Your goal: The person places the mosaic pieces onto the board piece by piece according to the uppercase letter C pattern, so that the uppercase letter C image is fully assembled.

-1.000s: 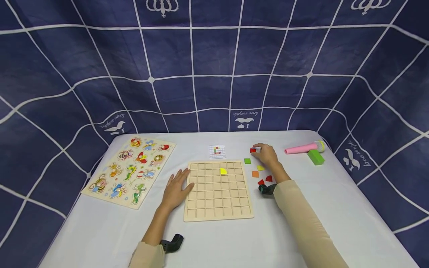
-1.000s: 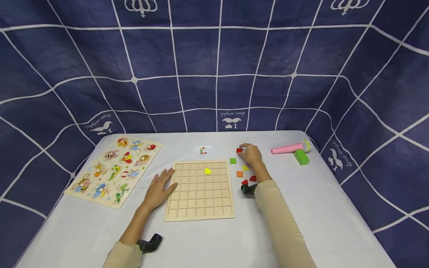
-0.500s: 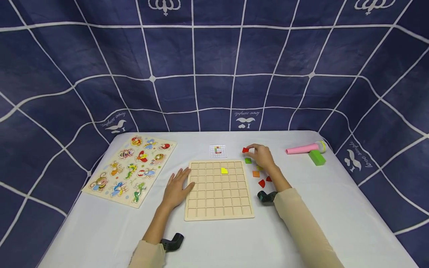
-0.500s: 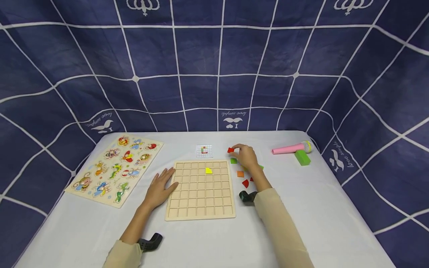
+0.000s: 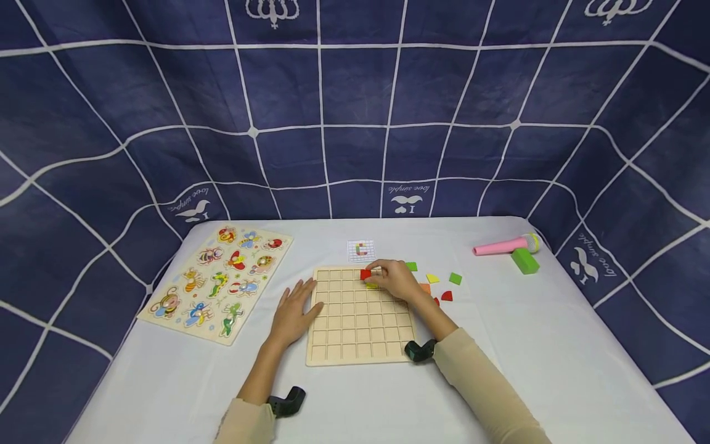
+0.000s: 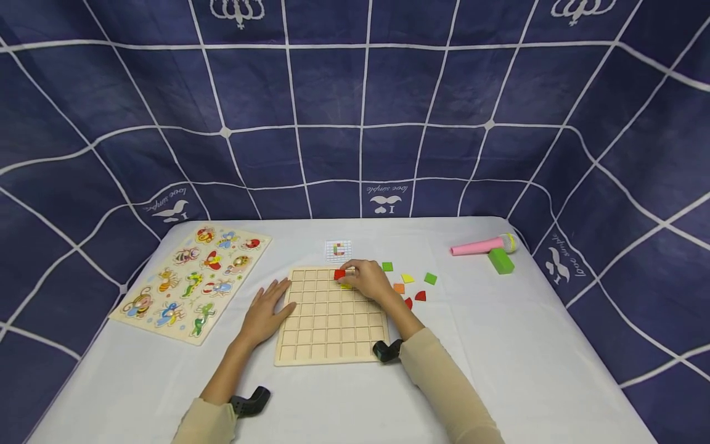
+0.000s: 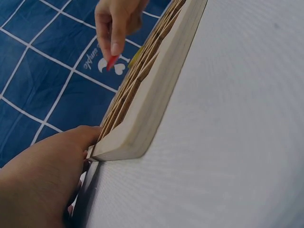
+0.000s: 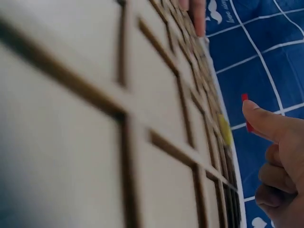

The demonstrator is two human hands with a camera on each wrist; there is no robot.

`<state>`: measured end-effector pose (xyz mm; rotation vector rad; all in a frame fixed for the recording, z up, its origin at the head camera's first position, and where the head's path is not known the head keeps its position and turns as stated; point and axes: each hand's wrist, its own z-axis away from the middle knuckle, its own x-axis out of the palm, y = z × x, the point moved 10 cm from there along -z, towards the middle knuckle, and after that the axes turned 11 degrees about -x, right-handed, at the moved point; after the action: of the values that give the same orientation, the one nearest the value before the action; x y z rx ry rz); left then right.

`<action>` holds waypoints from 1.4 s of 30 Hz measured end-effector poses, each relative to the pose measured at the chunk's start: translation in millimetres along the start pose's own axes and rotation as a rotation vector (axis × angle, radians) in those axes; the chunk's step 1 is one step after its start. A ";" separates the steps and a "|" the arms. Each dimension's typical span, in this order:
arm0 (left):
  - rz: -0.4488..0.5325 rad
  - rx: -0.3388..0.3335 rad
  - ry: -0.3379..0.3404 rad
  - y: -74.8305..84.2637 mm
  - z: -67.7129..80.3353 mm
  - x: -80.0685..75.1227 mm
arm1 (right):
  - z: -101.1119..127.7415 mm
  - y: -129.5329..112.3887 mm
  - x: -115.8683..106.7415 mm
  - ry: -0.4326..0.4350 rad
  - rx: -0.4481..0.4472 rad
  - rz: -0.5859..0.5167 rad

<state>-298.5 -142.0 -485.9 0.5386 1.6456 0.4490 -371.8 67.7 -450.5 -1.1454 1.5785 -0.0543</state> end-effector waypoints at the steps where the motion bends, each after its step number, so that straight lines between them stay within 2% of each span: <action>1: 0.000 -0.002 0.000 -0.3 0.1 0.4 | 1.3 1.1 4.3 -0.007 0.004 -0.011; 8: -0.006 -0.007 -0.005 -1.9 0.1 2.9 | 5.9 3.4 18.2 -0.026 0.014 -0.046; 42: -0.003 -0.016 -0.009 -4.1 -2.6 3.6 | 9.0 4.6 21.0 -0.004 -0.005 0.027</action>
<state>-301.8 -143.2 -490.8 0.5252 1.6322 0.4567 -365.6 60.6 -471.8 -1.1275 1.5911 -0.0305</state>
